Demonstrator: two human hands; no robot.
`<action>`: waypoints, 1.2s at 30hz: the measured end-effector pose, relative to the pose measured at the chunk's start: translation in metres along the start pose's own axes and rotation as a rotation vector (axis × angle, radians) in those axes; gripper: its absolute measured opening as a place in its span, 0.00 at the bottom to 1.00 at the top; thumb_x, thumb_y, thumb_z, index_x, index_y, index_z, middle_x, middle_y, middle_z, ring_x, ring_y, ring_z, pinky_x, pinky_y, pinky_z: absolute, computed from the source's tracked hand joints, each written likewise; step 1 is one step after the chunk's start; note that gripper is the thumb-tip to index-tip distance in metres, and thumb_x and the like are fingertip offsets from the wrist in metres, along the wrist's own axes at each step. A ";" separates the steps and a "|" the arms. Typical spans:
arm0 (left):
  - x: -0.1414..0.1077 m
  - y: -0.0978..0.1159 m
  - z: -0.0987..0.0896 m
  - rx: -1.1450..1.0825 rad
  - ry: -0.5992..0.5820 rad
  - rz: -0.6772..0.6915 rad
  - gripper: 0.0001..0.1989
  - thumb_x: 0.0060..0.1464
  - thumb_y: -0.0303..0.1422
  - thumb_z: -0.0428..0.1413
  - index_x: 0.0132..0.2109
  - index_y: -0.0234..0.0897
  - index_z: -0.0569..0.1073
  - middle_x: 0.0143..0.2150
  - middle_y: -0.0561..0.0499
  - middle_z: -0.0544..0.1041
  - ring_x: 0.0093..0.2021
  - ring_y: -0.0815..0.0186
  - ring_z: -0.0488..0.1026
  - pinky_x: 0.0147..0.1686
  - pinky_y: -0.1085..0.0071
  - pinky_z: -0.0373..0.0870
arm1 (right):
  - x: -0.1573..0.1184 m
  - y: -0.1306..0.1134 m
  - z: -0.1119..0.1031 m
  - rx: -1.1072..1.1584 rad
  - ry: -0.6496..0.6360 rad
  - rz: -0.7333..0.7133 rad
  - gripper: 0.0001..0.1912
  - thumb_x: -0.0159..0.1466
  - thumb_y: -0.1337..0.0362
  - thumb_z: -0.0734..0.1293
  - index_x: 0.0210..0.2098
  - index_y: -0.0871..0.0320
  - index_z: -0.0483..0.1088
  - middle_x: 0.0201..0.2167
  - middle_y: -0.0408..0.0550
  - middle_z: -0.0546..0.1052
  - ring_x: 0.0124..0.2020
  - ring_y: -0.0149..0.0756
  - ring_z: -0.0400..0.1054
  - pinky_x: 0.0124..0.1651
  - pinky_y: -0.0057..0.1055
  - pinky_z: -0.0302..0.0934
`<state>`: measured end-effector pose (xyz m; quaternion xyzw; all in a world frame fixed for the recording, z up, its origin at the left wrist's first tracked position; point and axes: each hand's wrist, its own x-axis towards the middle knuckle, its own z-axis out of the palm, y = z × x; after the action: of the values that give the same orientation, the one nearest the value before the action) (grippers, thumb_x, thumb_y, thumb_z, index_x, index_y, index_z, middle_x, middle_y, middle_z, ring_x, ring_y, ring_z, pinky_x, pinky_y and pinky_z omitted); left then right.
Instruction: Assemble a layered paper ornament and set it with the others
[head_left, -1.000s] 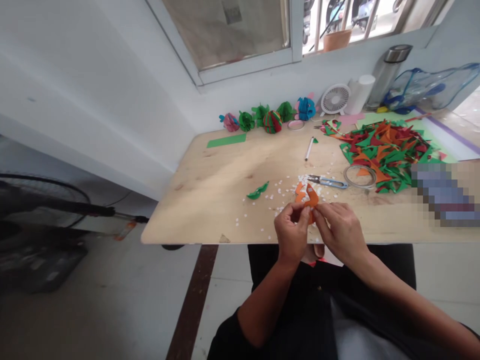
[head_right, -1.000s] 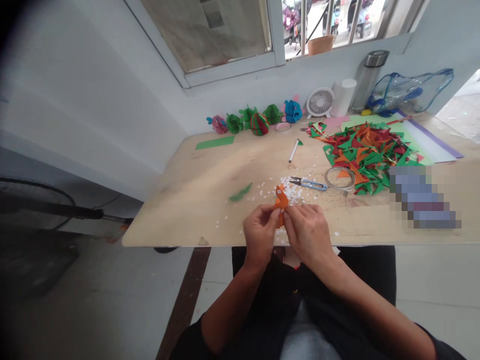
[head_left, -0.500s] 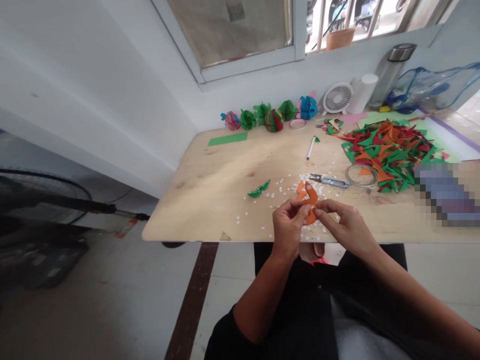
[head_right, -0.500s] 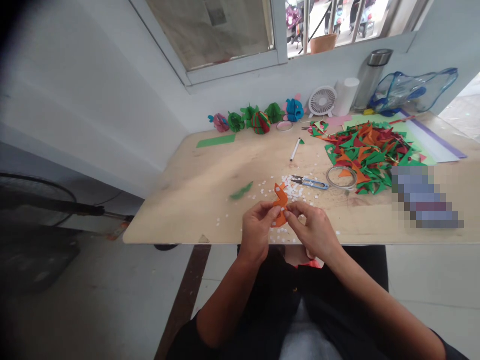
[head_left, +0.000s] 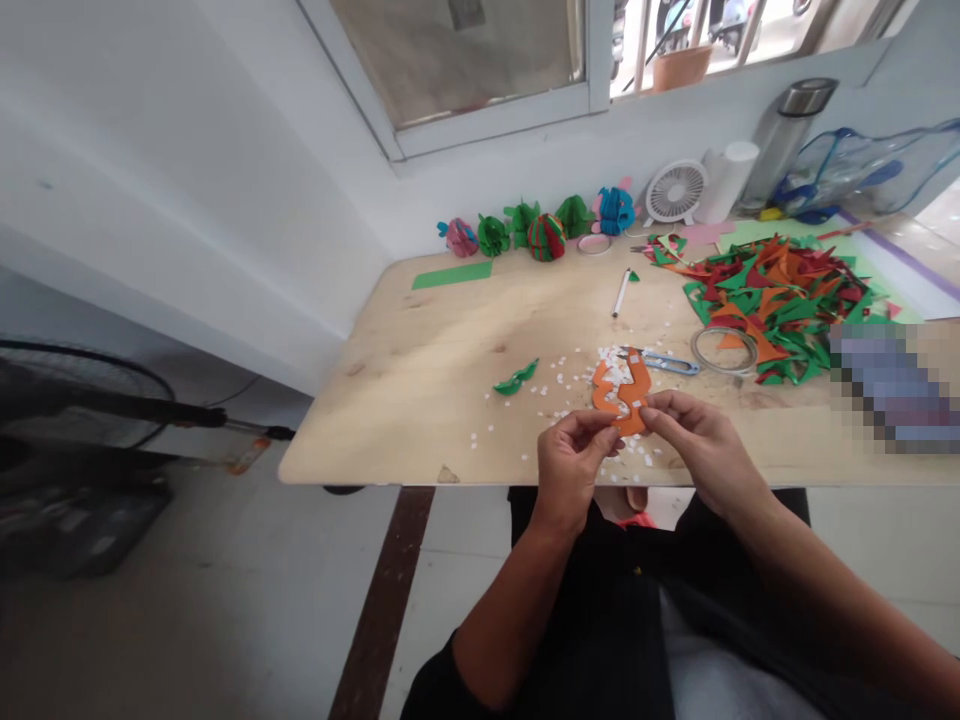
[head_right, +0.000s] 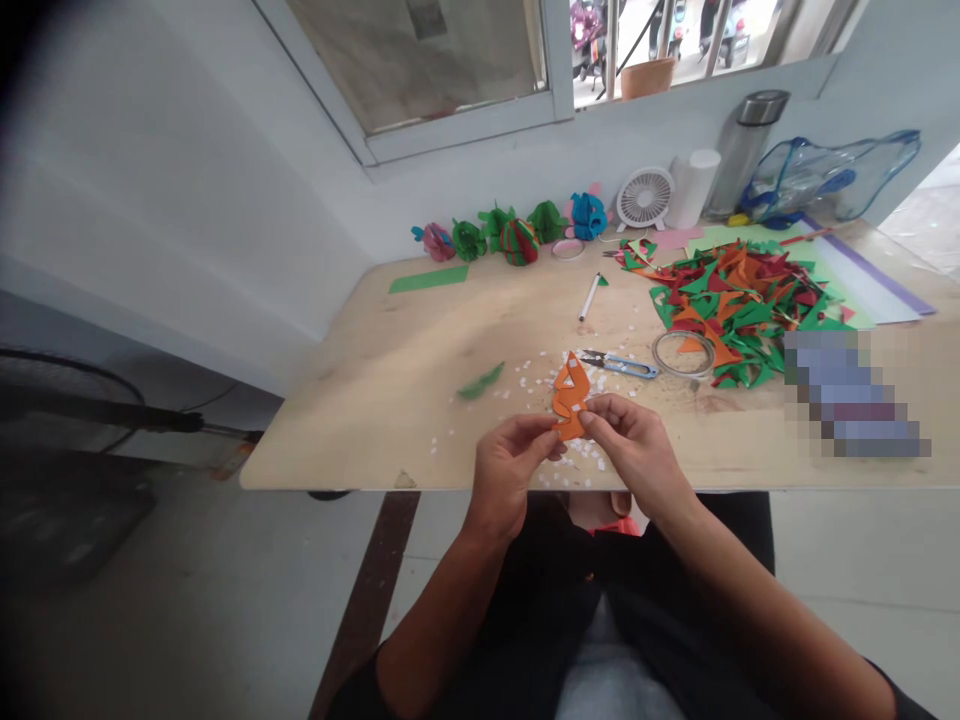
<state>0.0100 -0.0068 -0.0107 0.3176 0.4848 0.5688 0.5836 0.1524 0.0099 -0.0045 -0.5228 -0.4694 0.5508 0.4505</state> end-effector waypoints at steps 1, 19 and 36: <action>0.000 0.000 0.000 0.004 0.010 0.010 0.07 0.42 0.30 0.65 0.32 0.34 0.79 0.28 0.51 0.79 0.25 0.70 0.74 0.31 0.72 0.71 | 0.000 0.000 0.001 0.032 -0.009 0.013 0.13 0.56 0.52 0.70 0.31 0.56 0.73 0.26 0.45 0.77 0.28 0.36 0.70 0.31 0.30 0.64; 0.012 0.012 0.006 -0.074 0.022 -0.066 0.06 0.42 0.32 0.63 0.27 0.33 0.76 0.23 0.53 0.76 0.25 0.73 0.70 0.30 0.76 0.67 | -0.007 -0.004 0.005 -0.174 -0.106 -0.063 0.13 0.58 0.52 0.68 0.30 0.56 0.76 0.26 0.46 0.79 0.28 0.39 0.72 0.29 0.32 0.66; 0.001 0.003 -0.004 0.968 0.009 0.827 0.06 0.57 0.31 0.55 0.38 0.38 0.78 0.33 0.46 0.79 0.36 0.60 0.73 0.41 0.63 0.67 | -0.002 -0.002 0.006 -0.509 -0.013 -0.325 0.09 0.62 0.60 0.64 0.28 0.54 0.73 0.27 0.45 0.78 0.31 0.40 0.72 0.38 0.33 0.63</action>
<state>0.0047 -0.0058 -0.0095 0.7040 0.5269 0.4647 0.1042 0.1468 0.0077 -0.0019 -0.5335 -0.6729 0.3392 0.3842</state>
